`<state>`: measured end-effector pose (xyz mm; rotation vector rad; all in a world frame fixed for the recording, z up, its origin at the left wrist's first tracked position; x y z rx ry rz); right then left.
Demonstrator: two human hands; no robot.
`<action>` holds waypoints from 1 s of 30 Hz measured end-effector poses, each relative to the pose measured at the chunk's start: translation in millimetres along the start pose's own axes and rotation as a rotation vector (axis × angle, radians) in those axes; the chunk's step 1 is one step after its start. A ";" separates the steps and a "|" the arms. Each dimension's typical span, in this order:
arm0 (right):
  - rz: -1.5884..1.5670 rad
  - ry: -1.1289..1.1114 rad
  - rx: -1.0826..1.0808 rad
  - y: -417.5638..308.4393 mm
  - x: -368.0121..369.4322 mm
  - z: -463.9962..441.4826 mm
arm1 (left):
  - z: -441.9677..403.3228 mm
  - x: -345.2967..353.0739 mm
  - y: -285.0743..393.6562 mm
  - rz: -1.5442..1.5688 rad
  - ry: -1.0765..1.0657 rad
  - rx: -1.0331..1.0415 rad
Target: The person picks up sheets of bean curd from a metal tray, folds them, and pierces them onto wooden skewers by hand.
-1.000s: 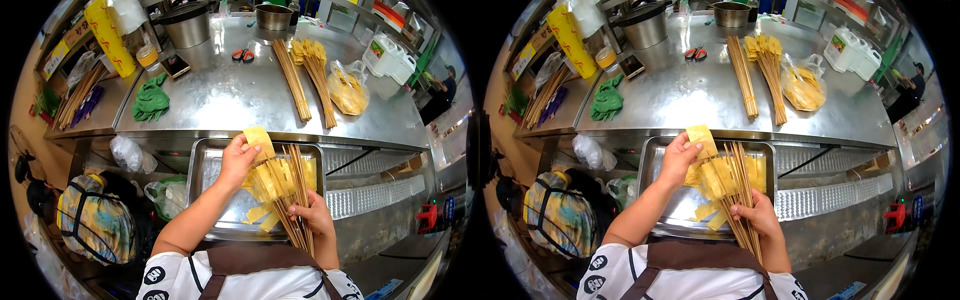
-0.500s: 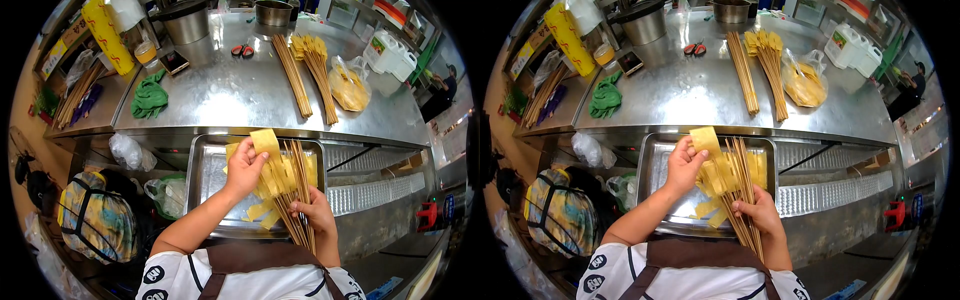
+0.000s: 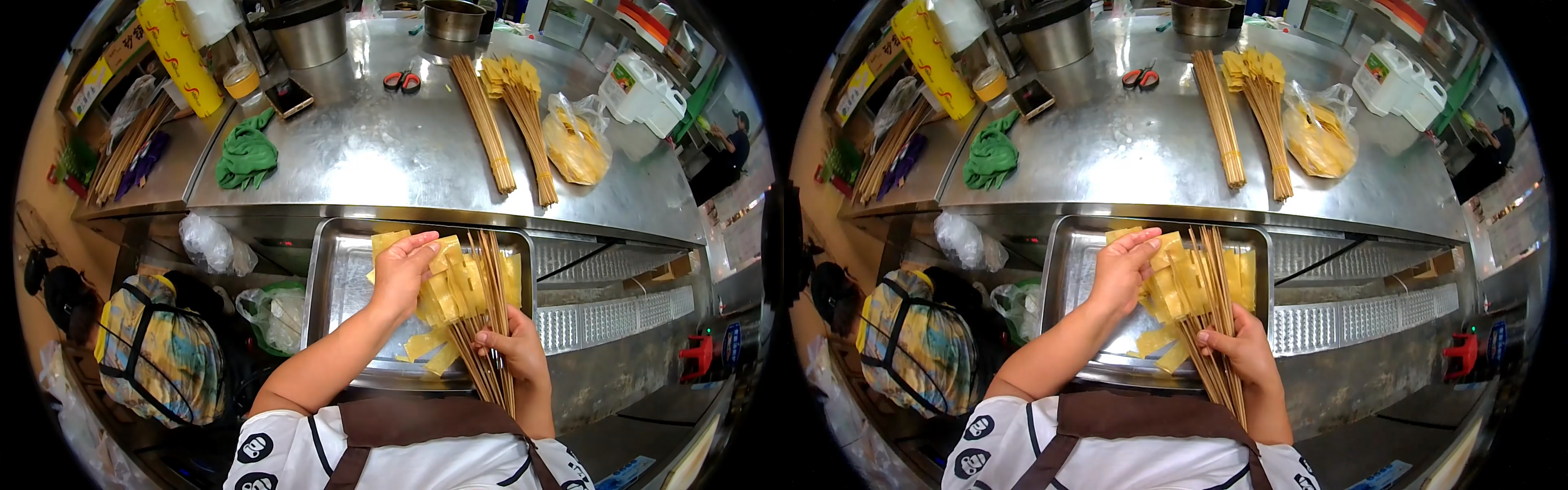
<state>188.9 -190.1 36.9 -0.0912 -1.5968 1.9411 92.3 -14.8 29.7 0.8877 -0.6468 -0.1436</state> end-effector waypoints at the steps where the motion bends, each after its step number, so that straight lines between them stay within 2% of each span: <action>1: 0.019 0.002 -0.008 1.3 -1.8 -0.2 | 0.7 0.2 -1.6 0.001 0.001 -0.001; 16: -0.014 0.004 0.002 3.1 -2.7 -0.1 | 10.9 0.1 -13.6 -0.114 -0.004 0.056; 22: 0.007 0.035 0.006 1.0 0.5 0.2 | 7.9 4.4 -4.2 0.148 0.002 0.079; 24: 0.006 0.025 0.003 1.6 0.1 -0.2 | 2.4 6.1 -0.6 0.296 0.027 0.000; 25: 0.010 0.022 0.003 1.8 -0.1 -0.1 | -2.0 2.6 -1.8 0.296 0.028 0.001; 27: 0.013 0.019 0.002 2.3 -0.7 -0.4 | -11.6 -2.2 -4.5 0.253 -0.120 -0.006; 30: 0.023 0.015 0.005 4.6 -2.1 -0.2 | -9.0 0.1 -2.7 0.204 -0.067 0.060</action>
Point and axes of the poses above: each hand's wrist, its own z-axis away from the middle knuckle, its own x-axis out of the palm, y = z × x, the point moved 3 cm from there along -z, towards the middle knuckle, and after that the axes turned 7 degrees about -x, right-handed, at the moved point
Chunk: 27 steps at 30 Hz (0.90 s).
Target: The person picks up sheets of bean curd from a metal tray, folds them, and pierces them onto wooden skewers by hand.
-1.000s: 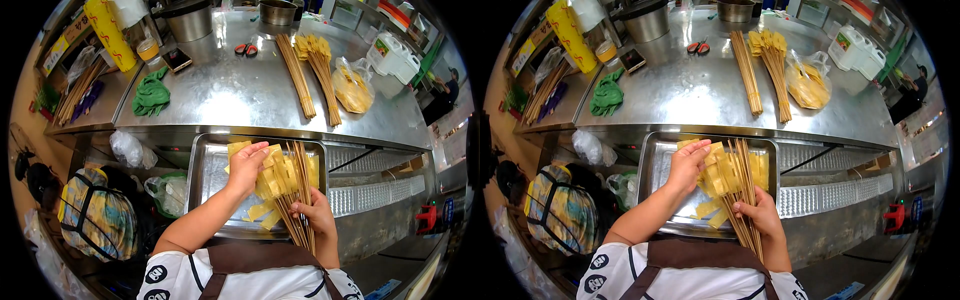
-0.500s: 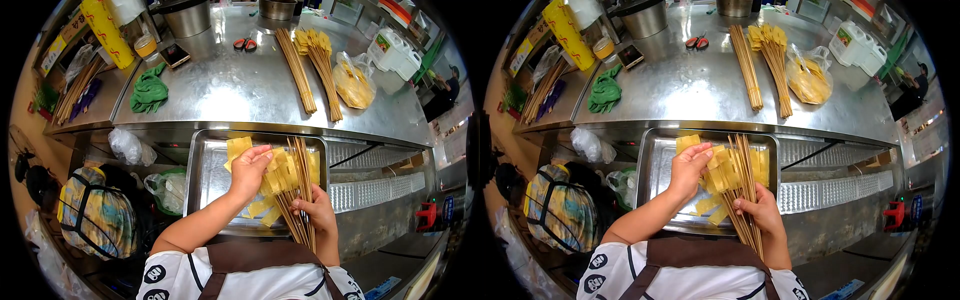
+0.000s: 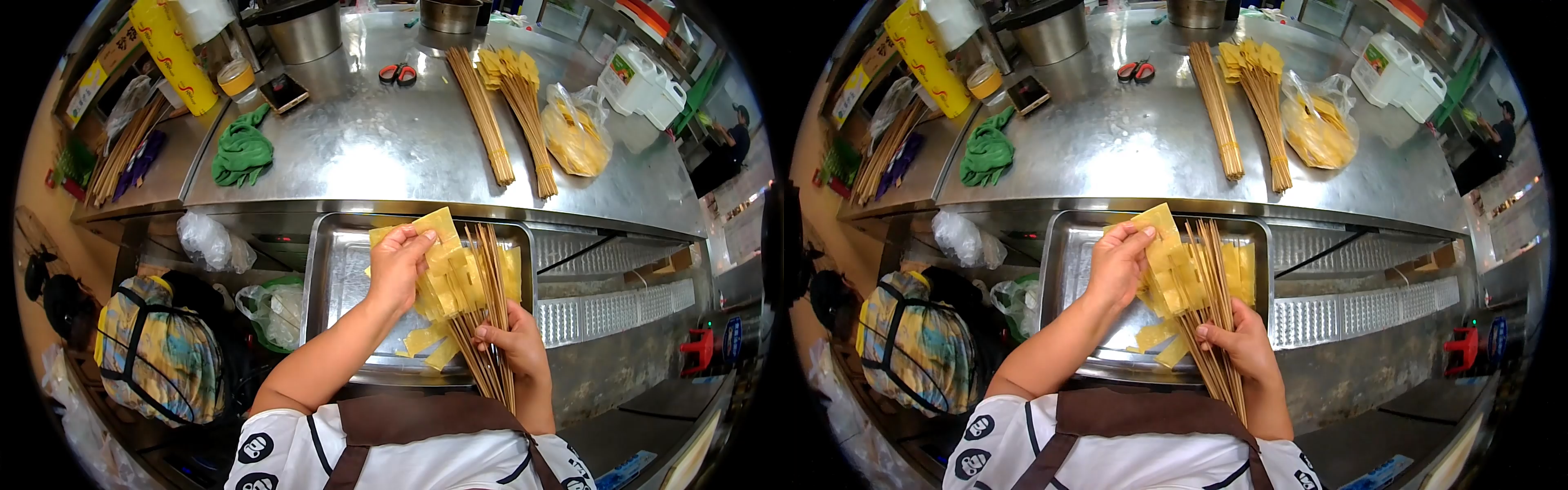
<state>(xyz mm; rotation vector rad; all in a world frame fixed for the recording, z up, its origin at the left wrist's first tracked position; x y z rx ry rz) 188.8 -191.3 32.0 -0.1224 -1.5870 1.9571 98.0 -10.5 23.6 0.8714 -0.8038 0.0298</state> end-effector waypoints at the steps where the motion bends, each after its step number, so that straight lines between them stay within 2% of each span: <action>1: -0.009 -0.001 -0.002 0.5 -0.6 -0.2 | 1.5 1.4 0.4 -0.001 -0.002 -0.003; 3: -0.018 0.001 -0.003 0.4 -0.7 -0.3 | 5.5 2.0 2.6 -0.141 0.024 0.078; 6: -0.031 -0.005 -0.001 -1.5 0.2 0.1 | 9.8 1.3 -2.1 -0.235 0.056 0.093; 9: -0.034 -0.016 0.007 -1.6 0.6 0.4 | 13.6 2.5 -8.2 -0.256 0.001 0.134; 13: -0.040 -0.019 -0.001 -1.3 1.1 0.5 | 8.6 1.0 -6.4 -0.204 0.032 0.109; 18: -0.034 -0.026 -0.006 -2.9 3.1 0.6 | 3.0 2.3 5.7 -0.280 0.060 0.219; 27: -0.041 -0.035 -0.012 -1.4 2.2 -0.3 | 0.7 -3.4 6.9 -0.417 0.057 0.071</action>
Point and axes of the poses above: each hand's wrist, its own z-axis away from the middle knuckle, its own x-axis out of the palm, y = z × x, the point moved 3 cm from there along -z, towards the middle knuckle, and after that the axes turned 7 degrees about -x, right-handed, at the moved point
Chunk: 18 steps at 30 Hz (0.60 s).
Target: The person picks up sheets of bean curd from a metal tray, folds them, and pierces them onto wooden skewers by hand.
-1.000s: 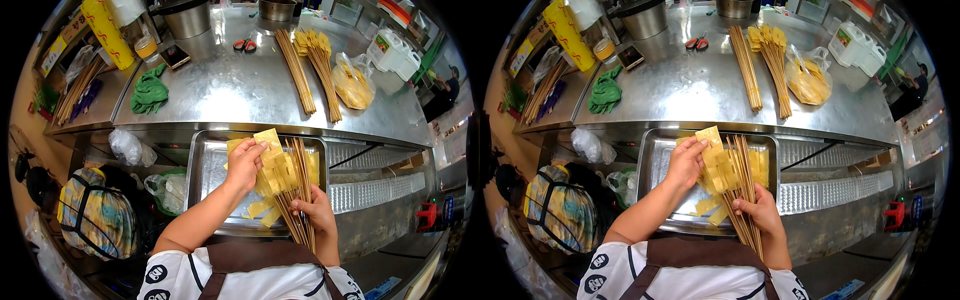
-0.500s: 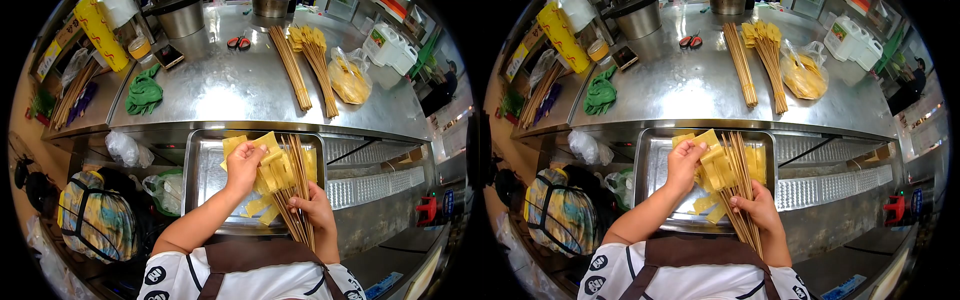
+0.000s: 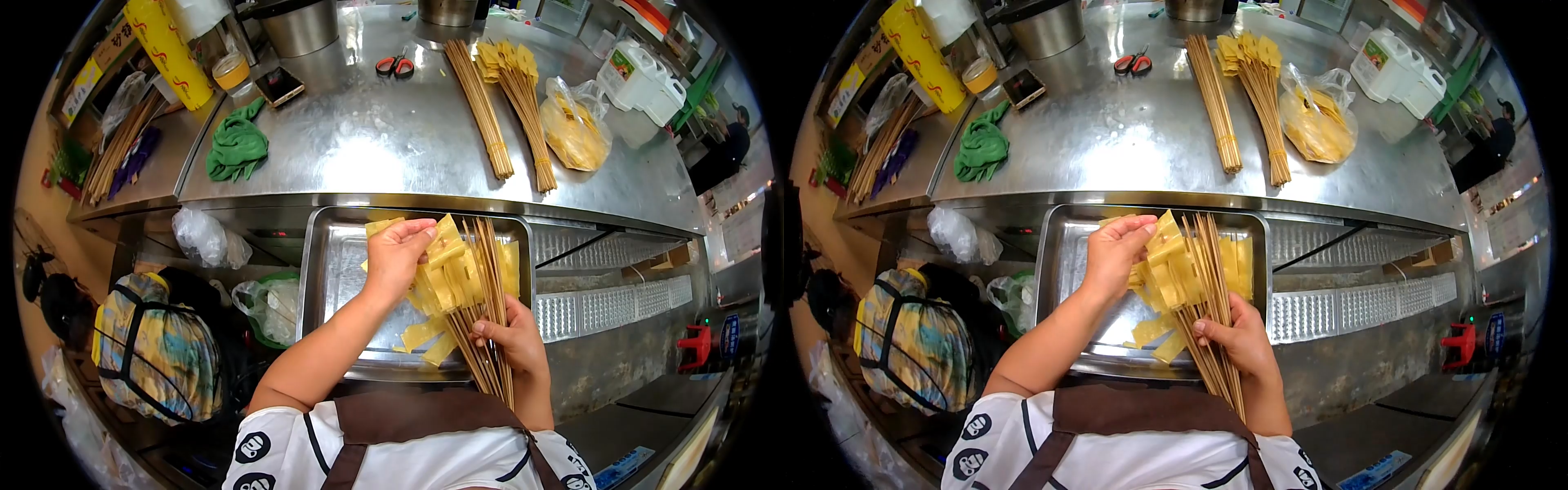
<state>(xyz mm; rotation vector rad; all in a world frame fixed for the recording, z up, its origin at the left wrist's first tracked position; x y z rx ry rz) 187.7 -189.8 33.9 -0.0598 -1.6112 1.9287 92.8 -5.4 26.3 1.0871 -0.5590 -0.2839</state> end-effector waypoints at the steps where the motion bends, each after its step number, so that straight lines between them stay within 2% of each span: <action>1: 0.007 0.006 0.002 -0.5 -0.1 0.0 | 2.2 1.3 0.5 0.000 0.000 -0.001; 3: 0.013 0.012 0.004 -1.1 -0.1 0.5 | 7.2 5.7 -2.1 0.003 0.000 -0.067; 8: -0.001 0.038 0.005 -0.1 -1.6 1.3 | 12.6 6.1 -15.8 0.038 -0.058 -0.081; 10: 0.000 0.041 0.001 -1.8 -0.8 1.7 | 19.2 8.2 -12.4 0.199 -0.103 -0.190; 13: 0.000 0.046 -0.007 -1.7 -0.9 1.6 | 29.9 13.6 -8.1 0.253 -0.204 -0.114; 18: -0.027 0.050 -0.013 -2.3 -1.6 1.8 | 30.2 13.4 -14.8 0.199 -0.239 -0.088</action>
Point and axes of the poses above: each hand's wrist, its own z-axis away from the middle knuckle, its own x-axis out of the palm, y = z × x, the point moved 3 cm from there along -z, towards the middle knuckle, and after that the axes turned 7 degrees about -x, right-handed, at the moved point
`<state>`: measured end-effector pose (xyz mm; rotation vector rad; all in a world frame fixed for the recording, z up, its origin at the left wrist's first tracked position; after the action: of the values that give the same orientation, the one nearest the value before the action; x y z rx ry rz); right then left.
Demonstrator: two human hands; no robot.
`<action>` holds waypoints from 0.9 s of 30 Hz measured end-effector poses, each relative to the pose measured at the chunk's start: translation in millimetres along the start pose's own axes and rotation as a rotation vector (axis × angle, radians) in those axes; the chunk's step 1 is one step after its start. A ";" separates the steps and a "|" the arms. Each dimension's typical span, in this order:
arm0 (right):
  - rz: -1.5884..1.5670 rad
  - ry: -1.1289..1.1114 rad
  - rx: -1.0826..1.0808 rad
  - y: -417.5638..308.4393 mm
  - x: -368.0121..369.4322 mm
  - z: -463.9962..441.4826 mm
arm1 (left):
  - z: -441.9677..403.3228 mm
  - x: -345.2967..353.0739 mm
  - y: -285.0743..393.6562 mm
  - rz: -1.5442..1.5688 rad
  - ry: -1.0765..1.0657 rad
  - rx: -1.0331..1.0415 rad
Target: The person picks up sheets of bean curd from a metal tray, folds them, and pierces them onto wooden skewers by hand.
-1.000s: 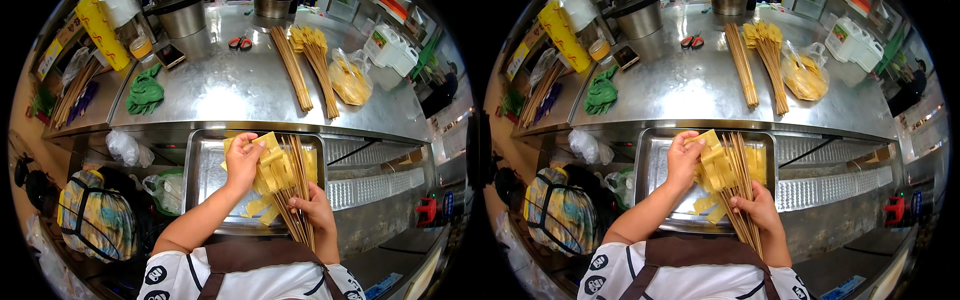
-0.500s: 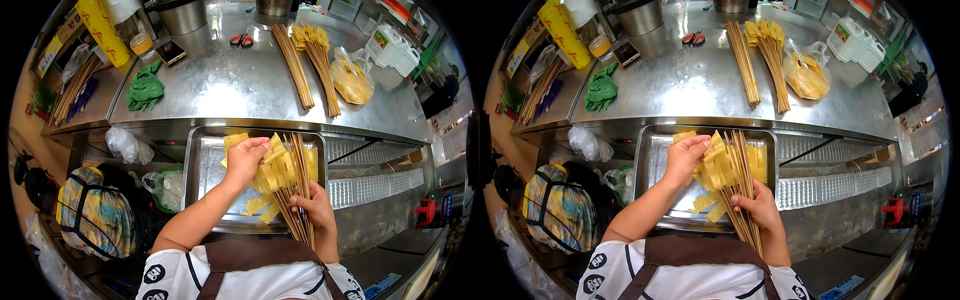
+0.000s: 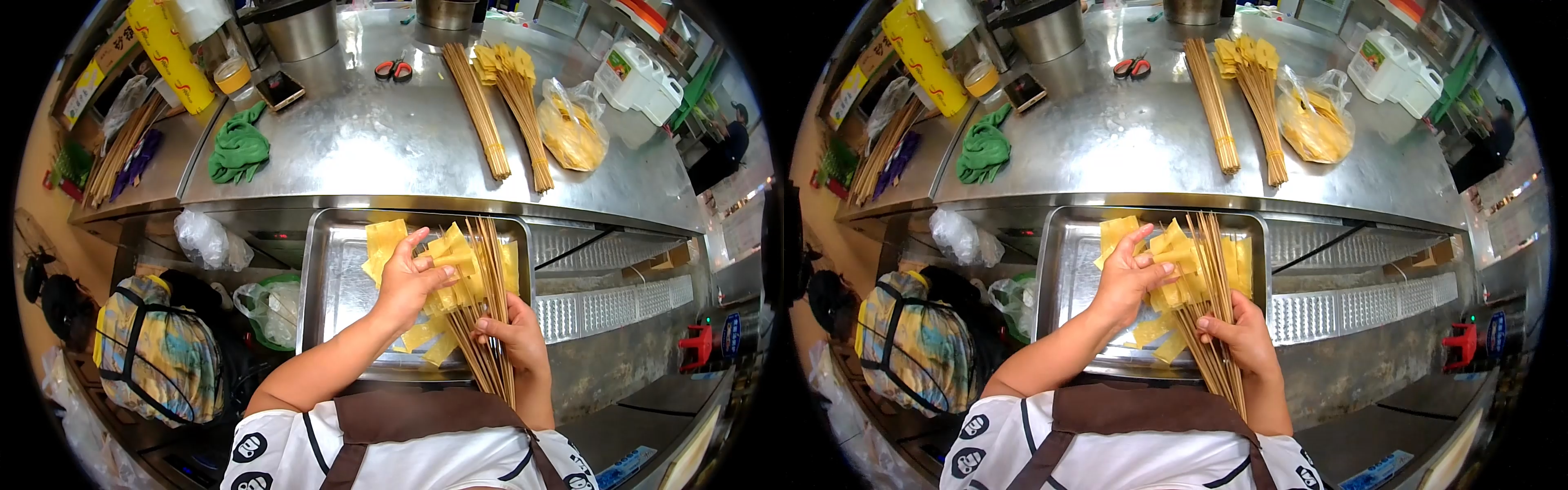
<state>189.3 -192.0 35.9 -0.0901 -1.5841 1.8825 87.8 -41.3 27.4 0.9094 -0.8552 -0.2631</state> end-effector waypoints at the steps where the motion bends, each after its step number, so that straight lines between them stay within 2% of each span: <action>1: -0.006 -0.003 -0.002 -0.2 -0.1 -0.1 | 0.7 0.7 -0.7 -0.020 0.001 -0.010; 13: 0.009 -0.015 -0.011 3.2 -3.2 -1.5 | 15.9 17.5 -15.8 -0.126 -0.029 -0.070; 16: 0.003 -0.008 -0.011 2.9 -3.5 -1.0 | 11.4 13.6 -17.1 -0.182 -0.075 -0.024; 20: 0.011 0.023 -0.056 3.8 -1.1 -0.2 | 7.3 15.8 -9.9 -0.129 -0.054 -0.039; 23: 0.088 0.086 -0.067 0.4 0.6 2.5 | 3.4 13.6 -6.6 -0.215 0.003 0.021; 27: 0.085 0.145 -0.091 -7.8 4.0 6.6 | -4.8 6.1 -12.6 -0.507 0.086 0.038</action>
<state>186.6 -195.2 46.1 -0.3309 -1.5873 1.8235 97.2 -49.4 19.3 1.1579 -0.5400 -0.6428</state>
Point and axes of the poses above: each hand's wrist, its own z-axis away from the middle knuckle, its own x-axis out of the palm, y = z × x, the point moved 3 cm from there along -z, towards the middle knuckle, and after that the axes turned 7 degrees about -x, right-handed, at the moved point
